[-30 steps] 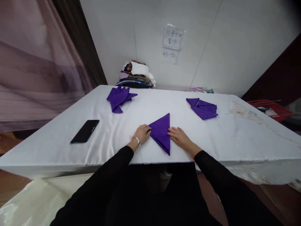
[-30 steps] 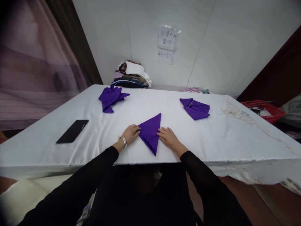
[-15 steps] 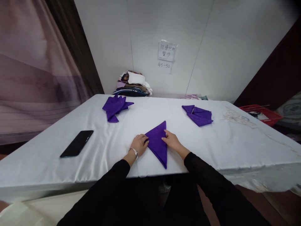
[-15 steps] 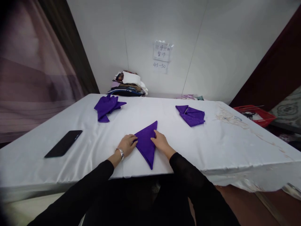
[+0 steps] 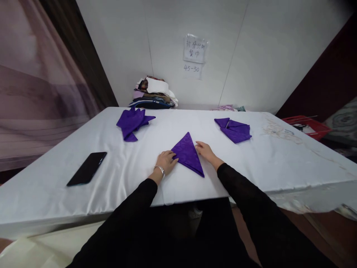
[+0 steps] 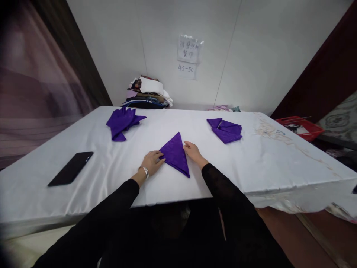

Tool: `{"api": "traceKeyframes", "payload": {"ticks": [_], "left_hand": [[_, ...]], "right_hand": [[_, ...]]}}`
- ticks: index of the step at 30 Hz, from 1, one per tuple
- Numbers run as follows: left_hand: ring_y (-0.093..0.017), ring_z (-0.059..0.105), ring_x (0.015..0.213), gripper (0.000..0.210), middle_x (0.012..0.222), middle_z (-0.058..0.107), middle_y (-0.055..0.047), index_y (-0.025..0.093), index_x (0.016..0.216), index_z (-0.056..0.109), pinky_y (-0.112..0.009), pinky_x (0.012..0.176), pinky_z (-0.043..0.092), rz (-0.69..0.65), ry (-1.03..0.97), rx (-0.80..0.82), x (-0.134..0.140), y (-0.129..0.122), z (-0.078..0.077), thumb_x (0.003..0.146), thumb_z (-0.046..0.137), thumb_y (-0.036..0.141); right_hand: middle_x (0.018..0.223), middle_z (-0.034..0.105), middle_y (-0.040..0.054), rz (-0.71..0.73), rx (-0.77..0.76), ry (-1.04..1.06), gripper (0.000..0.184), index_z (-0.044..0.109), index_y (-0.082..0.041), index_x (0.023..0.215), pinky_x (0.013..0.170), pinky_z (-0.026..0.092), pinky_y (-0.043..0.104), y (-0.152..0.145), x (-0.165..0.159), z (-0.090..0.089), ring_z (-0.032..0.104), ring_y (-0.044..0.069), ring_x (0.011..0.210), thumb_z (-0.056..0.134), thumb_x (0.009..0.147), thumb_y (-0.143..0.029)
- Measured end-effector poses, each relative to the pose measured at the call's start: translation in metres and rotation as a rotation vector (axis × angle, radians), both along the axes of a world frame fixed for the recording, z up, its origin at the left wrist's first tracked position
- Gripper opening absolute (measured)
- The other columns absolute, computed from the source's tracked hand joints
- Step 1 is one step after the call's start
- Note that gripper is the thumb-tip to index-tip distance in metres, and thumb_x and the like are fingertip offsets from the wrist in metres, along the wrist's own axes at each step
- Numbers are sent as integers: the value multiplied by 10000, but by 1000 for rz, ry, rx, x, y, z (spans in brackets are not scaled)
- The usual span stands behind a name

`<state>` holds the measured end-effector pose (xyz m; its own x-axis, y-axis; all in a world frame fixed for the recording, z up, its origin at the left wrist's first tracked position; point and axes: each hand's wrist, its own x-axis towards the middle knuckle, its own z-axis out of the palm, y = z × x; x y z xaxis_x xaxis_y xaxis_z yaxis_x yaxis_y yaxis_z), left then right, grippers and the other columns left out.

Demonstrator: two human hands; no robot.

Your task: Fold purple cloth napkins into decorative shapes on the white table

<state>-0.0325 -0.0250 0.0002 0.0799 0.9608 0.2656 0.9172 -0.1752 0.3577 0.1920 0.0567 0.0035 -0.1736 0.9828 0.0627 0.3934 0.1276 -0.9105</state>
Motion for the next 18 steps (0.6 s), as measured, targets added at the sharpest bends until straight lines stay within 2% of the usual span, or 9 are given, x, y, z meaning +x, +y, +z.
{"api": "traceKeyframes", "payload": {"ticks": [4, 7, 9, 13, 18], "left_hand": [[-236, 476, 1112, 348, 1174, 581, -51, 229, 1078, 625, -408, 982, 359, -44, 9, 22, -3, -5, -2, 807, 489, 399], [-247, 474, 1120, 354, 1182, 576, -52, 230, 1080, 627, -416, 987, 360, -43, 9, 15, -3, -6, -1, 797, 492, 393], [-249, 476, 1117, 348, 1178, 578, -50, 236, 1077, 629, -418, 983, 365, -42, 11, 13, -3, -6, -1, 790, 496, 382], [-245, 486, 1098, 335, 1158, 584, -55, 232, 1063, 631, -412, 967, 378, -44, 12, 25, -2, -6, 0, 787, 497, 367], [-237, 484, 1094, 340, 1151, 584, -58, 207, 1050, 625, -405, 974, 375, -33, -2, 9, -2, -6, 1, 790, 492, 382]], "right_hand": [[1126, 627, 66, 47, 78, -7, 351, 600, -197, 1122, 915, 434, 354, -47, 29, -7, 579, 183, 1012, 519, 807, -331], [1209, 581, 85, 104, 190, -206, 379, 582, -194, 1160, 994, 364, 391, -86, 45, -10, 504, 208, 1140, 464, 846, -372], [1303, 507, 89, 159, 235, -391, 439, 522, -200, 1242, 1053, 267, 436, -105, 49, -10, 385, 228, 1257, 432, 865, -408], [1444, 310, 79, 288, 229, -632, 568, 312, -201, 1390, 1086, 115, 493, -121, 48, -6, 164, 237, 1360, 330, 899, -486], [1465, 257, 92, 345, 240, -690, 616, 235, -167, 1418, 1091, 98, 479, -124, 41, -1, 128, 228, 1368, 298, 904, -502]]}}
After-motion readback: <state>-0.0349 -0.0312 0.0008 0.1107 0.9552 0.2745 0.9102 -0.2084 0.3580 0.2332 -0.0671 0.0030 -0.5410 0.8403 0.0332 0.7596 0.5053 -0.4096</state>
